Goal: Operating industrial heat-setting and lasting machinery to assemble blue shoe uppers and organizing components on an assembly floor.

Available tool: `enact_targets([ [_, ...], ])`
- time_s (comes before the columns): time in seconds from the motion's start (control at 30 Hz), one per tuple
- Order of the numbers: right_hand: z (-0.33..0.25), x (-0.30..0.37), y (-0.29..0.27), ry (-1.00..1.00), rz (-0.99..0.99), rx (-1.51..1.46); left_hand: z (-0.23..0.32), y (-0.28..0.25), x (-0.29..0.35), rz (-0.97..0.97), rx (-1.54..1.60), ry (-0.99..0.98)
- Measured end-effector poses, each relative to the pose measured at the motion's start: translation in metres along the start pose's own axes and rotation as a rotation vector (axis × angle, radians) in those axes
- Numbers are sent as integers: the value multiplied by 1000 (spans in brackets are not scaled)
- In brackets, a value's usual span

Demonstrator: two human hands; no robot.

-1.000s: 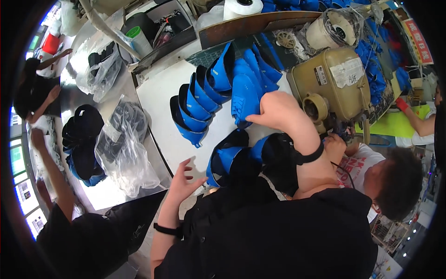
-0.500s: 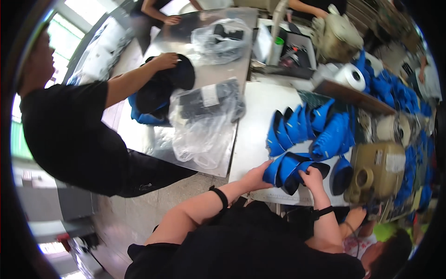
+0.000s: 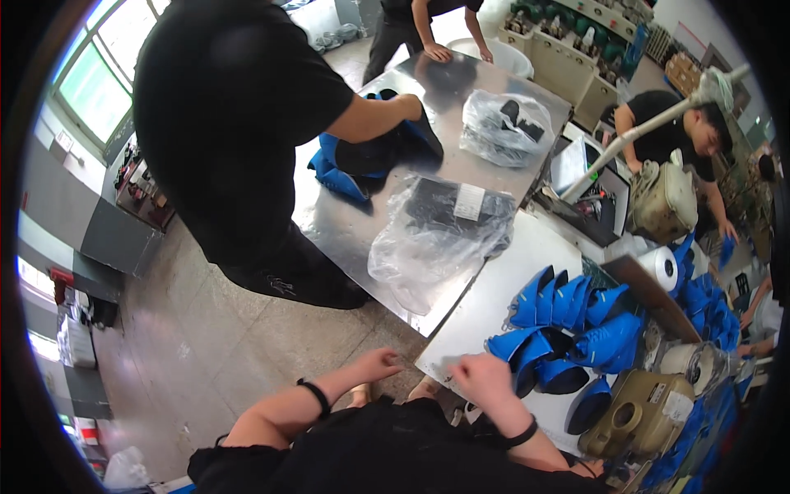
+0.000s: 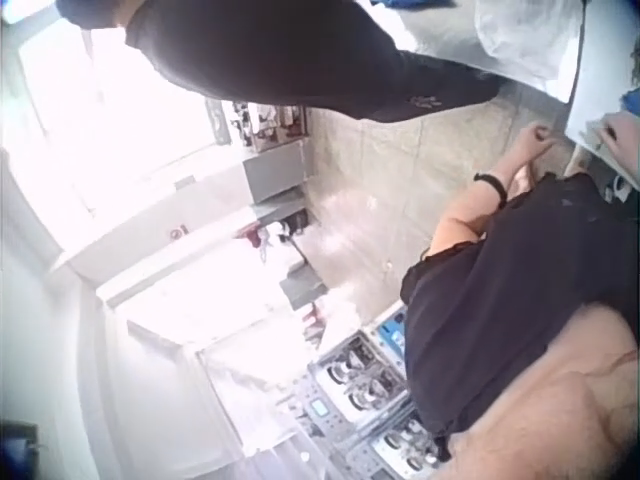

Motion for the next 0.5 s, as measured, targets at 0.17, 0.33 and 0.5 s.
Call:
enact_targets([
  [0.17, -128, -11, 82, -300, -281, -60, -169, -63, 129, 219, 10, -377],
  [0.33, -257, -4, 169, -551, -406, -22, -335, -55, 268, 320, 205, -640],
  [0.5, -386, 23, 280, -723, -617, 110, -478, -37, 431, 464, 331, -831],
])
Point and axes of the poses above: each hand's wrist, its own x-axis away from the middle knuckle, its own y-axis out of the palm, z = x × y, the point moved 9 cm from there along -x, towards the middle knuckle, and after that the axes turned 1 degree about x, right-handed, at the moved point
